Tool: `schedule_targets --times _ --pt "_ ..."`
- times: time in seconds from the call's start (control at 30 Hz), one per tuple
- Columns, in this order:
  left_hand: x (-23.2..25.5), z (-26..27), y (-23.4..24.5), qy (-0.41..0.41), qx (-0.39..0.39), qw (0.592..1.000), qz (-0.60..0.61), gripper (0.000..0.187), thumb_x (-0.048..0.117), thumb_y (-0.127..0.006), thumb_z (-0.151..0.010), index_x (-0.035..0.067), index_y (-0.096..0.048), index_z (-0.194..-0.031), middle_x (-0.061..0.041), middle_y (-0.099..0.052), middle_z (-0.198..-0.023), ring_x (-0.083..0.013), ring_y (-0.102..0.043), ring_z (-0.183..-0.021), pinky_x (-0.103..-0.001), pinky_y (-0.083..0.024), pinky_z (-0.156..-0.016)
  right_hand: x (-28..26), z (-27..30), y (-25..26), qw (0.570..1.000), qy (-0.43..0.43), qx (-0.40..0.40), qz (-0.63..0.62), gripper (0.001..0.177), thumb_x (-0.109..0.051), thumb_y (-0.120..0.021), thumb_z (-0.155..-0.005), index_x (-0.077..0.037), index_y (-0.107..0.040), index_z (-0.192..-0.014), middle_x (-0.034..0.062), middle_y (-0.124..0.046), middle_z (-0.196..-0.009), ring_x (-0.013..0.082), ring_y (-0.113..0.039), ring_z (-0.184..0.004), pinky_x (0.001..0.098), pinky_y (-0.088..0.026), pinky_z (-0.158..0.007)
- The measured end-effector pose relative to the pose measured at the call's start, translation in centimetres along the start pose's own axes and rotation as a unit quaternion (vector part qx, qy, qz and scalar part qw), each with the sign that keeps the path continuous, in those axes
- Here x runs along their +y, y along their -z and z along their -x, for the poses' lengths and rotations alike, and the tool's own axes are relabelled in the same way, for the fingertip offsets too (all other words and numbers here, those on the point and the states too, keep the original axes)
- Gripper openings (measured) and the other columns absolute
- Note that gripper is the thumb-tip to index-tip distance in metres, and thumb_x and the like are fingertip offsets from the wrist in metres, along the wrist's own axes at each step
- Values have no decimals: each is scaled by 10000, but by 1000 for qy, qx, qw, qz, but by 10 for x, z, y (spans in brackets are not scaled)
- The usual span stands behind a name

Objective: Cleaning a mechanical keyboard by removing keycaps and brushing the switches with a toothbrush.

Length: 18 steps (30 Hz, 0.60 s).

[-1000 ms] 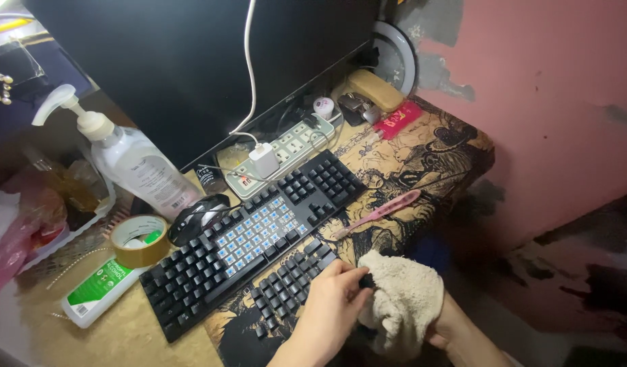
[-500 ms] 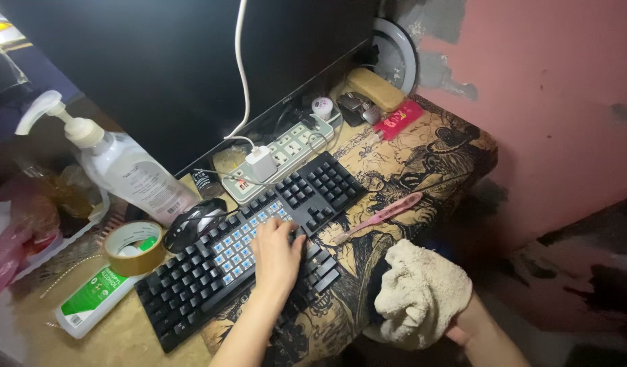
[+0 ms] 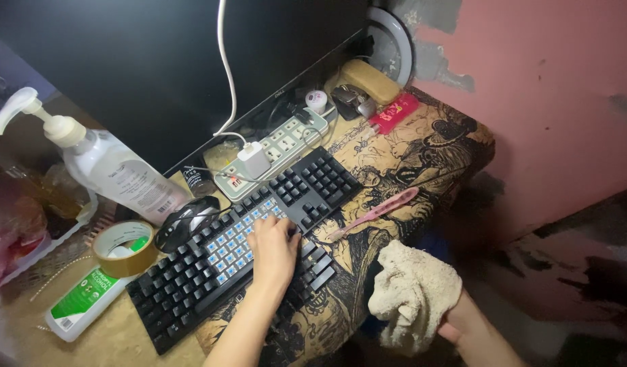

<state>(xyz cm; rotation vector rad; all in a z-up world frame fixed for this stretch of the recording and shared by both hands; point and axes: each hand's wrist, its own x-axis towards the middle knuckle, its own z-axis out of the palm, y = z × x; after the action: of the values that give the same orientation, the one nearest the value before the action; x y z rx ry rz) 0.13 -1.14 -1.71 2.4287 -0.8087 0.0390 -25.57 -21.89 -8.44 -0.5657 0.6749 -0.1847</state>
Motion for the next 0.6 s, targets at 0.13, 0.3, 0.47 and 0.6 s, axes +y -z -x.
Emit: schedule_targets --times 0.13,0.3,0.47,0.6 --pt "4 -7 2 15 -10 1000 -1 169 105 -814 -755 60 -742 -900 -111 -645 -976 -327 -557 -1050 -515 -416 -943 6 -7 8 1000 21 -11 19 410 -251 -573 -946 29 -663 -1232 192 -747 -1116 304 -737 -947 479 -614 -819" --pt "12 -19 7 68 -69 994 -43 199 93 -852 -686 43 -746 -847 -136 -633 -1056 -344 -533 -1113 -535 -417 -941 10 -13 4 998 21 -60 1 416 -260 -583 -969 42 -659 -1245 197 -743 -1131 299 -734 -957 468 -606 -823" --pt "10 -18 5 78 -65 995 -17 194 82 -847 -687 45 -739 -844 -126 -648 -1055 -344 -531 -1122 -550 -400 -944 13 -9 0 1000 14 -7 3 453 -271 -570 -945 36 -645 -1270 202 -739 -1179 307 -729 -1010 477 -598 -872" --pt "6 -15 3 92 -54 994 -9 200 95 -853 -679 51 -738 -836 -120 -650 -1057 -340 -518 -1144 -558 -365 -958 20 -12 3 1000 11 2 -4 471 -290 -553 -953 30 -637 -1288 198 -731 -1207 309 -719 -1046 485 -586 -900"
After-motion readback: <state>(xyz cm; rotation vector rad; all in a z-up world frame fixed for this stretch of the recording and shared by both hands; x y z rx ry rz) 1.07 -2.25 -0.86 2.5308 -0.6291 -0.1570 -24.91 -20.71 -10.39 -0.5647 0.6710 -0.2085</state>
